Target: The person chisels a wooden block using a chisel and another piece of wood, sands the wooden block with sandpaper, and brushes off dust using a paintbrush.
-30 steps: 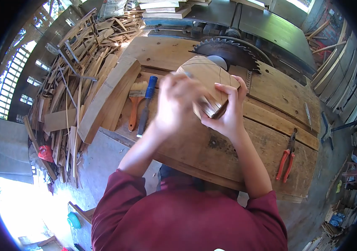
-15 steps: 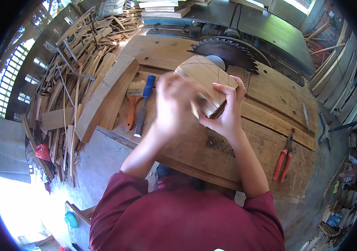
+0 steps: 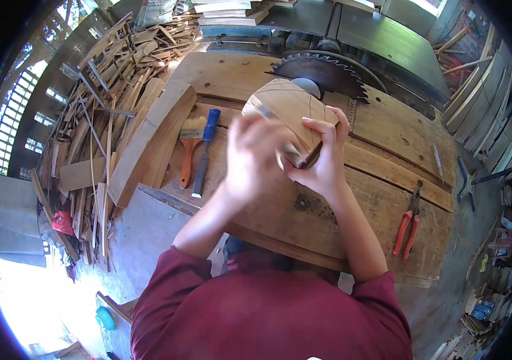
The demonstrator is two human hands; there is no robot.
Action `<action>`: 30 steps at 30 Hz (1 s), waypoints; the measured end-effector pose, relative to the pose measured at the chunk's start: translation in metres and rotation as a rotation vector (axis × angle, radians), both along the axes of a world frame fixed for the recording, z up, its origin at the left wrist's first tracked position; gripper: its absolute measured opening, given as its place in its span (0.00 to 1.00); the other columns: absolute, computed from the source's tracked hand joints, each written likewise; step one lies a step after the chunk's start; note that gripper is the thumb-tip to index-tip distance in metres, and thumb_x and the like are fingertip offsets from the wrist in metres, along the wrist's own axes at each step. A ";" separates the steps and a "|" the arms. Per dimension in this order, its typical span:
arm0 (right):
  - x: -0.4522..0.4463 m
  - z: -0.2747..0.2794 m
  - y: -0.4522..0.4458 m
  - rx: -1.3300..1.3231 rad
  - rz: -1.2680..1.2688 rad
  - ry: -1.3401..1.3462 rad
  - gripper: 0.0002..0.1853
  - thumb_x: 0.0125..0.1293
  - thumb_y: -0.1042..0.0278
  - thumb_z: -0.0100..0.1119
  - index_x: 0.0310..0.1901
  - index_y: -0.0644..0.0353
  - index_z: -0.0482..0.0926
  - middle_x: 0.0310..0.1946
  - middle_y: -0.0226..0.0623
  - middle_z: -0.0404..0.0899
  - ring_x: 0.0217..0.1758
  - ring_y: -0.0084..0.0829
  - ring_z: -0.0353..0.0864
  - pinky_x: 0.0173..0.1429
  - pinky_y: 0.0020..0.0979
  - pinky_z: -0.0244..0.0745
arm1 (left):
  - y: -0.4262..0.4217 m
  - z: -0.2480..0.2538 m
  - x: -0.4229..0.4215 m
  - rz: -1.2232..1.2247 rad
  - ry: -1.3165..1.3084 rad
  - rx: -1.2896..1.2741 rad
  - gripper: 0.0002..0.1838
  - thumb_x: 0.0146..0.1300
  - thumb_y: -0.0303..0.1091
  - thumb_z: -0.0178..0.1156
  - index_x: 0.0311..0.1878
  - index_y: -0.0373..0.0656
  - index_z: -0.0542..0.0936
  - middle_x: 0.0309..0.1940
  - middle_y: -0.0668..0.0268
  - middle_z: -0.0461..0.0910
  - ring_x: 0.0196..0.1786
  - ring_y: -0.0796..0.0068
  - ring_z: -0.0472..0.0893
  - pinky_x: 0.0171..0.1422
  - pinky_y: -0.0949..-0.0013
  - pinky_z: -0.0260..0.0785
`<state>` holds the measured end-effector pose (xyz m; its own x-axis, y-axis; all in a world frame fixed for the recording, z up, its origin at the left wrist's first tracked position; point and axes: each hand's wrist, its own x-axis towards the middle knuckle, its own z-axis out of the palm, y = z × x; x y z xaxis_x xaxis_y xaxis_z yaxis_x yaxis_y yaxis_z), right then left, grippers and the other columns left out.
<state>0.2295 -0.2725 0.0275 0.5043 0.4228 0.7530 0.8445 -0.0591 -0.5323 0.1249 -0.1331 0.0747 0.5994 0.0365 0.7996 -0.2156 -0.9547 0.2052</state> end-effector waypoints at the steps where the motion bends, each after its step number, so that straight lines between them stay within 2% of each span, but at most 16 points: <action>1: 0.001 -0.001 -0.001 -0.006 0.019 0.008 0.42 0.37 0.60 0.82 0.59 0.53 0.73 0.65 0.57 0.61 0.75 0.60 0.58 0.68 0.54 0.67 | 0.019 0.001 0.007 0.076 -0.029 0.016 0.15 0.42 0.20 0.60 0.35 0.49 0.85 0.37 0.69 0.85 0.43 0.63 0.80 0.57 0.60 0.66; 4: 0.002 -0.003 -0.001 -0.018 0.056 0.033 0.42 0.38 0.61 0.82 0.59 0.55 0.72 0.66 0.56 0.61 0.77 0.57 0.55 0.74 0.52 0.62 | 0.029 0.006 0.012 0.213 -0.065 -0.014 0.16 0.43 0.19 0.60 0.35 0.48 0.85 0.36 0.69 0.85 0.42 0.63 0.80 0.57 0.60 0.66; 6: 0.001 -0.002 -0.001 -0.022 0.050 0.051 0.42 0.40 0.61 0.81 0.59 0.55 0.72 0.65 0.55 0.62 0.77 0.57 0.55 0.74 0.52 0.61 | 0.001 0.007 0.001 0.079 0.015 -0.009 0.17 0.45 0.14 0.57 0.35 0.46 0.85 0.36 0.69 0.86 0.43 0.63 0.80 0.59 0.61 0.66; 7: 0.000 0.000 -0.001 -0.012 0.045 0.057 0.42 0.38 0.61 0.81 0.59 0.54 0.72 0.65 0.56 0.62 0.76 0.58 0.56 0.71 0.53 0.64 | -0.012 -0.001 -0.005 0.024 -0.010 -0.019 0.18 0.40 0.19 0.62 0.37 0.49 0.86 0.39 0.68 0.86 0.46 0.63 0.78 0.58 0.60 0.67; 9: -0.002 0.001 -0.001 0.006 0.028 0.073 0.43 0.36 0.61 0.82 0.59 0.51 0.73 0.65 0.57 0.61 0.74 0.61 0.60 0.65 0.54 0.71 | -0.009 -0.004 -0.005 0.023 -0.024 -0.010 0.18 0.42 0.19 0.61 0.37 0.48 0.86 0.39 0.68 0.86 0.46 0.62 0.80 0.59 0.59 0.67; 12: 0.001 0.000 0.000 0.019 0.058 0.010 0.42 0.39 0.61 0.81 0.60 0.56 0.72 0.64 0.54 0.64 0.77 0.57 0.55 0.74 0.52 0.62 | 0.030 0.006 0.010 0.188 -0.062 0.010 0.17 0.43 0.17 0.59 0.35 0.48 0.86 0.37 0.68 0.86 0.44 0.65 0.82 0.60 0.59 0.65; 14: 0.001 0.000 0.000 0.003 0.058 0.033 0.42 0.40 0.62 0.80 0.60 0.56 0.72 0.65 0.56 0.62 0.76 0.57 0.55 0.73 0.52 0.63 | 0.025 0.003 0.009 0.204 -0.033 -0.008 0.17 0.43 0.17 0.59 0.35 0.48 0.85 0.36 0.68 0.86 0.44 0.64 0.81 0.60 0.59 0.65; 17: -0.001 0.001 0.000 -0.001 0.042 0.058 0.42 0.40 0.62 0.81 0.60 0.53 0.72 0.65 0.56 0.61 0.75 0.58 0.57 0.71 0.53 0.65 | -0.025 0.002 -0.004 0.055 -0.045 -0.056 0.18 0.42 0.15 0.57 0.35 0.46 0.86 0.36 0.67 0.86 0.44 0.63 0.80 0.60 0.59 0.66; 19: 0.000 0.000 0.000 0.000 0.011 0.018 0.43 0.37 0.61 0.82 0.59 0.49 0.72 0.65 0.58 0.60 0.73 0.61 0.61 0.66 0.56 0.70 | -0.006 0.002 -0.001 0.050 -0.018 -0.032 0.18 0.42 0.14 0.56 0.35 0.46 0.85 0.37 0.67 0.86 0.45 0.62 0.80 0.60 0.59 0.66; 20: 0.000 -0.001 0.000 0.004 0.034 0.025 0.42 0.38 0.62 0.81 0.60 0.51 0.72 0.65 0.57 0.61 0.74 0.60 0.58 0.68 0.54 0.67 | 0.007 0.003 0.001 0.049 -0.003 -0.022 0.18 0.42 0.14 0.56 0.35 0.46 0.85 0.37 0.67 0.85 0.46 0.62 0.80 0.59 0.58 0.67; 22: 0.001 -0.001 0.000 0.016 0.080 0.035 0.41 0.41 0.63 0.80 0.60 0.55 0.71 0.64 0.54 0.62 0.76 0.56 0.53 0.73 0.52 0.61 | 0.043 0.003 0.010 0.243 -0.025 -0.005 0.16 0.49 0.14 0.57 0.36 0.46 0.86 0.36 0.66 0.86 0.46 0.60 0.81 0.60 0.59 0.66; 23: 0.001 -0.001 0.000 0.016 0.085 0.040 0.41 0.41 0.63 0.80 0.60 0.55 0.71 0.64 0.54 0.62 0.76 0.55 0.53 0.73 0.53 0.61 | 0.060 0.005 0.008 0.337 0.009 -0.033 0.13 0.53 0.17 0.60 0.37 0.46 0.86 0.37 0.68 0.87 0.44 0.62 0.81 0.60 0.57 0.66; 25: 0.001 -0.001 0.000 0.013 0.084 0.031 0.41 0.41 0.63 0.80 0.60 0.55 0.71 0.64 0.54 0.61 0.76 0.56 0.53 0.73 0.52 0.61 | 0.093 0.001 -0.001 0.494 0.055 -0.028 0.08 0.59 0.22 0.65 0.39 0.45 0.87 0.38 0.66 0.87 0.46 0.58 0.80 0.57 0.56 0.69; 28: 0.002 -0.001 0.000 0.025 0.090 0.035 0.42 0.41 0.63 0.80 0.61 0.54 0.71 0.64 0.54 0.61 0.76 0.56 0.53 0.73 0.52 0.61 | 0.105 0.002 -0.022 0.543 0.073 -0.061 0.07 0.60 0.26 0.67 0.41 0.45 0.86 0.38 0.63 0.87 0.45 0.54 0.81 0.55 0.56 0.71; 30: 0.002 -0.002 0.001 0.034 0.093 0.035 0.42 0.41 0.63 0.80 0.61 0.54 0.71 0.65 0.54 0.61 0.76 0.56 0.52 0.73 0.53 0.61 | 0.099 -0.005 -0.030 0.450 0.066 -0.236 0.06 0.62 0.28 0.67 0.42 0.45 0.86 0.38 0.62 0.86 0.43 0.53 0.81 0.54 0.56 0.72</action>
